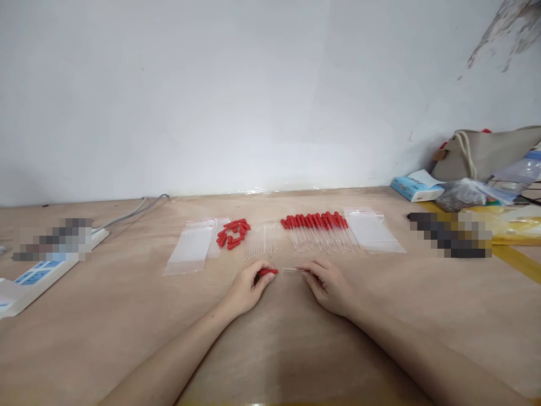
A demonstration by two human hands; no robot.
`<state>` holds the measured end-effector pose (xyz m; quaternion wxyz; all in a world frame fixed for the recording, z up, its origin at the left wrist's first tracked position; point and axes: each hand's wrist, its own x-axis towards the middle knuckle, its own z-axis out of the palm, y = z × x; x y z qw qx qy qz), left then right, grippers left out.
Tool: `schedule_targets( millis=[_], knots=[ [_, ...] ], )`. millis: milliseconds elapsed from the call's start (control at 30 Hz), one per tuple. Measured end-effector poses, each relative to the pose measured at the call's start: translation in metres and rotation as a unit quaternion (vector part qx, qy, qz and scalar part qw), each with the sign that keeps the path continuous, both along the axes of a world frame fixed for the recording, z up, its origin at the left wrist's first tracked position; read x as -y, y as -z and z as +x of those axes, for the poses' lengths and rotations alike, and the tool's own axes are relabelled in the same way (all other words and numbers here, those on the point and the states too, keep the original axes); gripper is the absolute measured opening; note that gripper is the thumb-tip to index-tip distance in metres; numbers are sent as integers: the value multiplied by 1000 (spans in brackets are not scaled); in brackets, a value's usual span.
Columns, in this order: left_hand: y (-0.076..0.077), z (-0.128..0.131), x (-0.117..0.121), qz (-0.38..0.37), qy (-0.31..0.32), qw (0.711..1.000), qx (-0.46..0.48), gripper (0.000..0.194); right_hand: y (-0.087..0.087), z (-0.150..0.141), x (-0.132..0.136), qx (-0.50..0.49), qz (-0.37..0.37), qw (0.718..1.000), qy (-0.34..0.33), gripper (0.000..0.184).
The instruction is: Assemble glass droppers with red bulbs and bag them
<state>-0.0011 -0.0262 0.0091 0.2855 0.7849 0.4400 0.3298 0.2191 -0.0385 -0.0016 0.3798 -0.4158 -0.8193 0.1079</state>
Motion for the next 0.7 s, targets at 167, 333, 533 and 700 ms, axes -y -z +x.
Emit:
schedule_targets(
  millis=[167,333,533,700],
  knots=[
    [-2,2,0,0,13,1000,5,20,0,-5,2,-6,-13,1000,-22,24],
    [-2,2,0,1,15,1000,4,20,-1,-6,2,-14,-19,999,-23,24],
    [0,3,1,-1,5,1000,17,19,0,-6,3,7,-12,1000,-26,23],
    [0,2,5,1,20,999,33,19,0,-3,0,35,-4,998,-51,23]
  ],
)
